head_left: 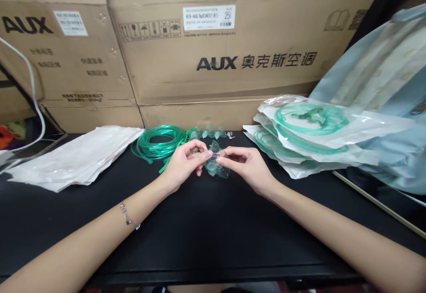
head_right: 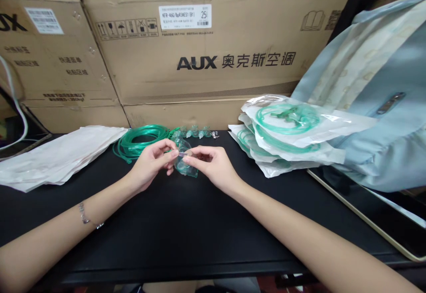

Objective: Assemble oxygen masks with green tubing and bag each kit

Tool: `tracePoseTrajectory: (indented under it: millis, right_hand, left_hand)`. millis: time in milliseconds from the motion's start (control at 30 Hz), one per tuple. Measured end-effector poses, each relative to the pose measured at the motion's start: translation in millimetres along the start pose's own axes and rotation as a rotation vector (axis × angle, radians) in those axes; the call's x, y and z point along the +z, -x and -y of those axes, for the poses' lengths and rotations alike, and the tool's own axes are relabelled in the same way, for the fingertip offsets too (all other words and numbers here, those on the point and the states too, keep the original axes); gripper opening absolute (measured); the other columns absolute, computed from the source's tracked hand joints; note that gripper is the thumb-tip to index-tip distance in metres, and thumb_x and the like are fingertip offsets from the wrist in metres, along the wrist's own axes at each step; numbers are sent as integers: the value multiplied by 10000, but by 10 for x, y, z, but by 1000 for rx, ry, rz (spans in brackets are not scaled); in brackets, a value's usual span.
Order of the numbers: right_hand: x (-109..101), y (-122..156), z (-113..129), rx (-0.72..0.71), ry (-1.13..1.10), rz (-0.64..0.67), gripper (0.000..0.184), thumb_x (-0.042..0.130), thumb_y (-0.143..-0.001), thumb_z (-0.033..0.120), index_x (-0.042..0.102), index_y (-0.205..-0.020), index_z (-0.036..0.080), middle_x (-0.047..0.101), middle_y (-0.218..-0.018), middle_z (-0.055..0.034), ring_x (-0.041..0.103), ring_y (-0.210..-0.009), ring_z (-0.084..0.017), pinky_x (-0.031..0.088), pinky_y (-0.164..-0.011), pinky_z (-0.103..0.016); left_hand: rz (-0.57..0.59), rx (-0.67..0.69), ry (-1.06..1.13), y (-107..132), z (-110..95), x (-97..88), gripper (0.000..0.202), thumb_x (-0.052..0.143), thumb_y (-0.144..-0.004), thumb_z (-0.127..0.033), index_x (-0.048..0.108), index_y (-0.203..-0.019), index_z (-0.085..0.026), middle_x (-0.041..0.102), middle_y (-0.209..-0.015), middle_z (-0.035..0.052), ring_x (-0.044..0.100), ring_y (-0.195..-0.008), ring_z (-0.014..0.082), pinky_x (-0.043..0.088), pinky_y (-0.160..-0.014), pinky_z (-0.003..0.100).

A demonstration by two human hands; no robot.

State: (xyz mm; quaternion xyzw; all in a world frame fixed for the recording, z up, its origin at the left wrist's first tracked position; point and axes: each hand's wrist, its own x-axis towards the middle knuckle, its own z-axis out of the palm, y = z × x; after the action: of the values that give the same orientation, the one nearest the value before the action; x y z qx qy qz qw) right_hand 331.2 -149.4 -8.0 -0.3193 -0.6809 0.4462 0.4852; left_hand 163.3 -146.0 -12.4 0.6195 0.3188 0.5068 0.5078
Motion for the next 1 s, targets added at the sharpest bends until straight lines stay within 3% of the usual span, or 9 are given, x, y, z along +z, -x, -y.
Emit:
tracePoseTrajectory:
  millis: [433, 767, 833, 1000]
  right_hand:
    - [42, 28, 38, 24, 7, -39, 124, 702, -641, 268, 646, -642, 157, 591, -632, 18, 515, -599, -97, 409, -595, -235]
    - [-107, -92, -56, 50, -204, 137, 124, 696, -665, 237, 605, -648, 155, 570, -620, 33, 513, -596, -82, 401, -626, -239]
    - [-127, -96, -87, 54, -233, 165, 122, 688, -681, 236, 598, -664, 156, 565, -637, 32, 514, -614, -81, 397, -631, -234]
    - [-132, -77, -100, 81, -363, 222, 110, 651, -730, 243, 568, -733, 171, 593, -809, 7, 553, -773, -101, 407, -731, -250]
  left_hand:
    - [-52, 92, -162, 22, -31, 33, 278, 677, -672, -319, 457, -696, -151, 494, -631, -49, 503, -449, 50, 470, -386, 171]
    - [23, 14, -50, -41, -92, -35, 229, 693, -661, -269, 516, -622, -128, 537, -546, -35, 505, -468, 56, 477, -472, 191]
    - [18, 19, -73, -40, -105, -53, 218, 707, -645, -264, 544, -610, -123, 576, -623, -11, 544, -560, 72, 478, -503, 181]
    - [11, -36, -28, -21, -109, -99, 166, 711, -644, -270, 638, -696, -131, 620, -1046, 62, 608, -817, 134, 517, -638, 230]
